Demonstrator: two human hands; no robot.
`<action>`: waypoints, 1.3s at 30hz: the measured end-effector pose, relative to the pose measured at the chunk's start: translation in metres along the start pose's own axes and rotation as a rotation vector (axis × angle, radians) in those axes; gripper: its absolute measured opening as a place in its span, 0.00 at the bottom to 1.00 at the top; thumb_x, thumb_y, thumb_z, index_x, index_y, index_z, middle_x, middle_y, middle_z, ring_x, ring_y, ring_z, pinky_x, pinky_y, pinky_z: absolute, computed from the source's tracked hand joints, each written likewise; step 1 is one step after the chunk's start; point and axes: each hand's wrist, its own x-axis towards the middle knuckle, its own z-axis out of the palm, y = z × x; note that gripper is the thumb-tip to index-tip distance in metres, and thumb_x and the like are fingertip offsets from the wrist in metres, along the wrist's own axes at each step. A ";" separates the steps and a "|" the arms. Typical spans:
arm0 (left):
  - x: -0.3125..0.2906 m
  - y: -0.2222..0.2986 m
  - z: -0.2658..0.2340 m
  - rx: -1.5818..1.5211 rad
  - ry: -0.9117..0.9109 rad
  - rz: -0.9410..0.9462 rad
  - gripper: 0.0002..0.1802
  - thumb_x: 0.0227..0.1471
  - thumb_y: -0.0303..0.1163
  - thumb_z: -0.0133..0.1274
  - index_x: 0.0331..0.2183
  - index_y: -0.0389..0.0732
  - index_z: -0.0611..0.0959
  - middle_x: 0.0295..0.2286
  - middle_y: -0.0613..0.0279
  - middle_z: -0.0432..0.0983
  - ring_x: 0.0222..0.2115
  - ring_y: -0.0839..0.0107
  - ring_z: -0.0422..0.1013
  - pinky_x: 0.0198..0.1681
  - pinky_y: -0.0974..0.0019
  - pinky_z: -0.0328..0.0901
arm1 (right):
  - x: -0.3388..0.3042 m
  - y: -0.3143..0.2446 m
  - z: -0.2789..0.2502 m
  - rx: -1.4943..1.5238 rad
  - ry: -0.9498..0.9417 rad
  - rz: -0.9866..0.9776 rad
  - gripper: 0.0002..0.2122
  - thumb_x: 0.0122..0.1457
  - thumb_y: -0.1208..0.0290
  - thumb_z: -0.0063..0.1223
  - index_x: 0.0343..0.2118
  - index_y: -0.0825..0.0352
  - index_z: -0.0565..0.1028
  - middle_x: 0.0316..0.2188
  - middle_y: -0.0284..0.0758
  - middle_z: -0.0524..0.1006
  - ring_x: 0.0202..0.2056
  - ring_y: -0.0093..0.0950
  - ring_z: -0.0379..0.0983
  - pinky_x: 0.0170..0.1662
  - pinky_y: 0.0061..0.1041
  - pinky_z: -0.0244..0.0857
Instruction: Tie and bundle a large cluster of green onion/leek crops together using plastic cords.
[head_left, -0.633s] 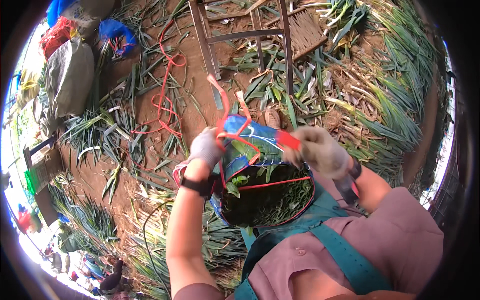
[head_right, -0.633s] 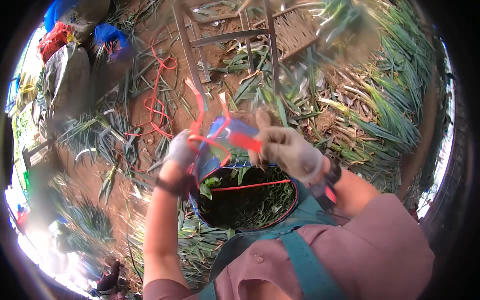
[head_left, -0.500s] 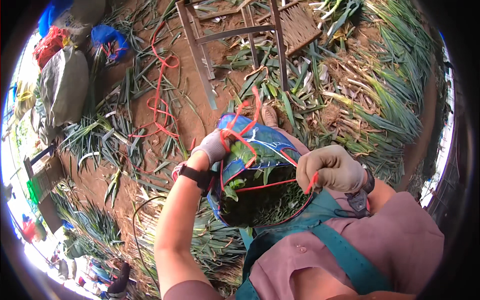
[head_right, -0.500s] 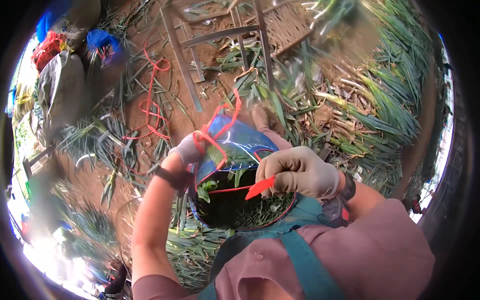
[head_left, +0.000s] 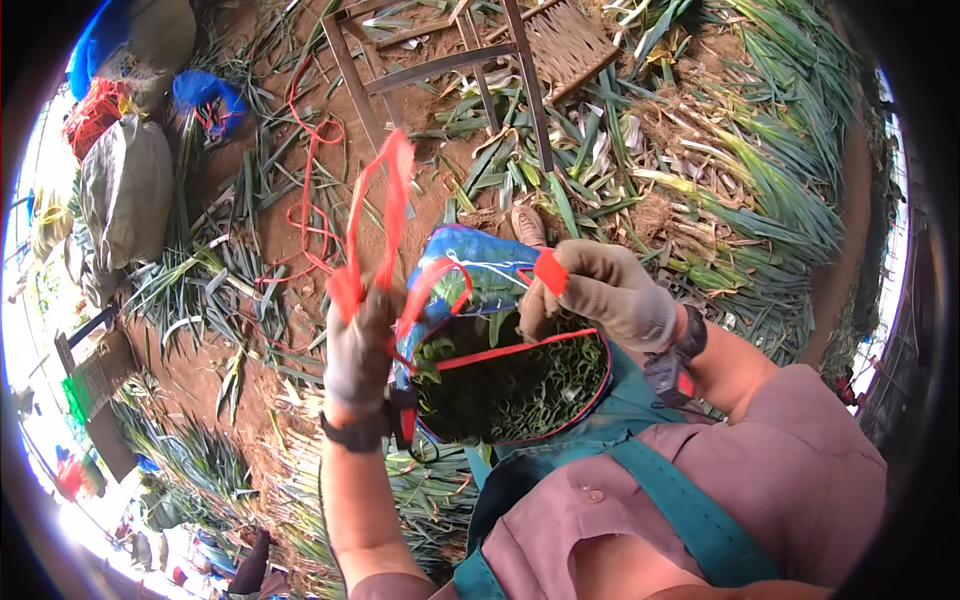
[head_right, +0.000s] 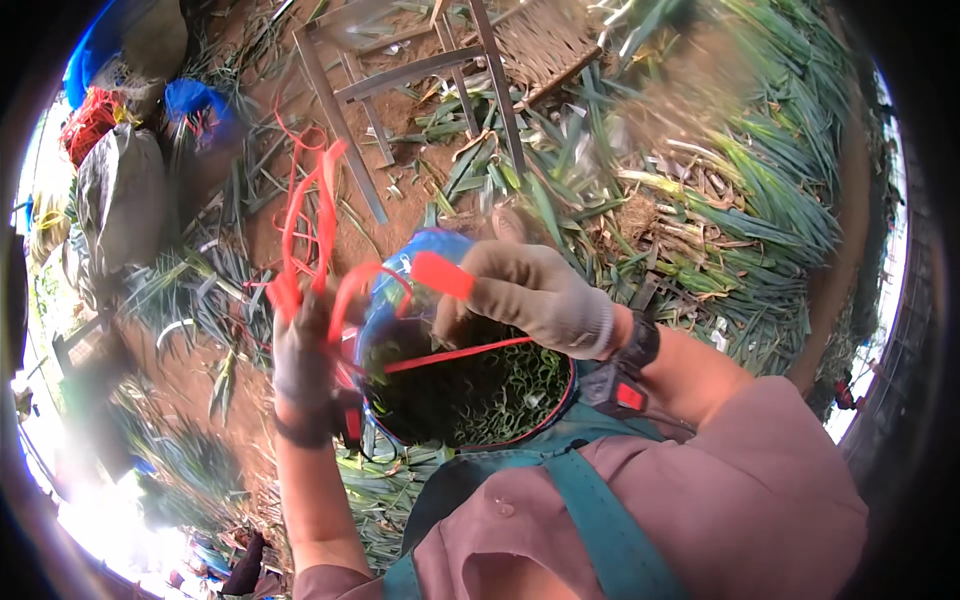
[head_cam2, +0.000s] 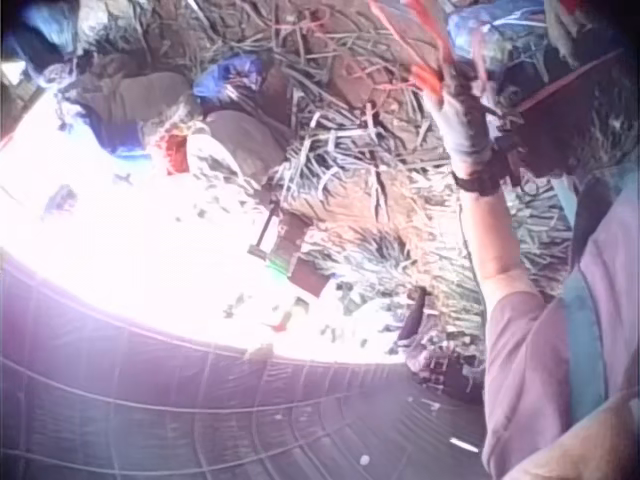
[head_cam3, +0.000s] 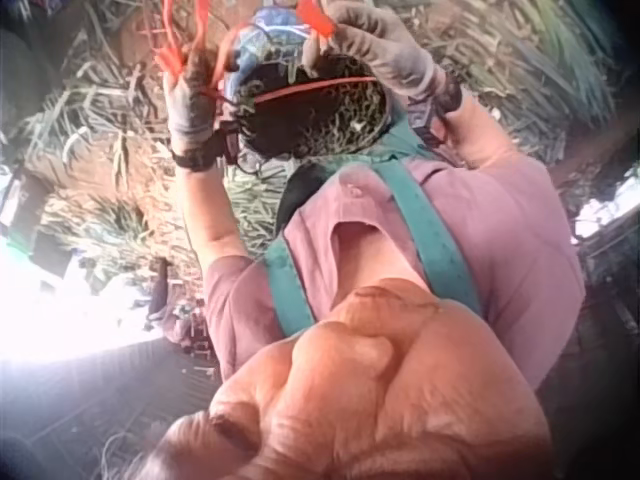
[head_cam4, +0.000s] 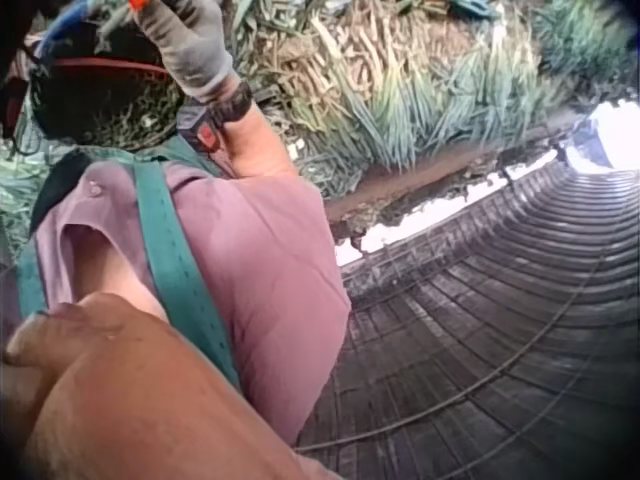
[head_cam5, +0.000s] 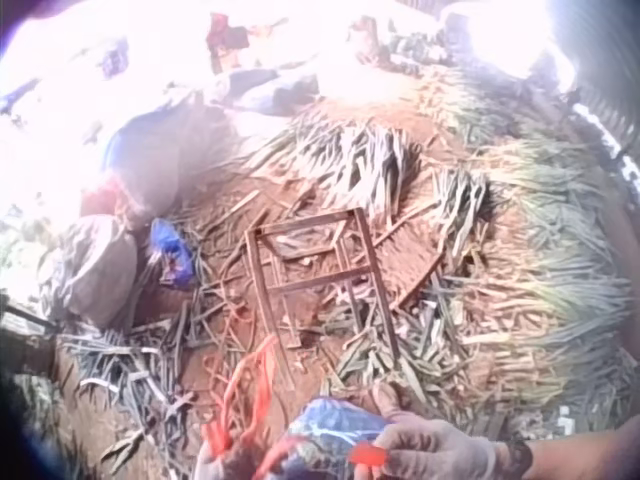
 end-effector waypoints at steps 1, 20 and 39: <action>-0.014 -0.001 0.008 -0.091 -0.038 0.092 0.21 0.58 0.46 0.48 0.24 0.38 0.73 0.22 0.63 0.71 0.24 0.73 0.66 0.31 0.70 0.61 | -0.002 -0.001 -0.004 0.027 -0.028 0.032 0.11 0.62 0.62 0.49 0.31 0.66 0.70 0.29 0.38 0.75 0.31 0.26 0.72 0.37 0.25 0.65; 0.000 -0.078 0.059 -0.236 -0.303 0.115 0.24 0.55 0.54 0.51 0.25 0.41 0.76 0.18 0.69 0.70 0.18 0.80 0.63 0.23 0.73 0.58 | 0.049 -0.014 0.015 -1.040 -0.307 -0.389 0.09 0.53 0.73 0.51 0.37 0.68 0.73 0.35 0.38 0.76 0.37 0.30 0.73 0.40 0.27 0.67; 0.006 -0.053 0.054 -0.189 -0.036 0.035 0.25 0.54 0.53 0.52 0.17 0.46 0.70 0.12 0.72 0.59 0.13 0.76 0.54 0.18 0.69 0.50 | -0.142 0.199 -0.105 -0.489 0.483 0.596 0.16 0.56 0.64 0.54 0.43 0.69 0.77 0.37 0.44 0.79 0.38 0.31 0.76 0.43 0.28 0.66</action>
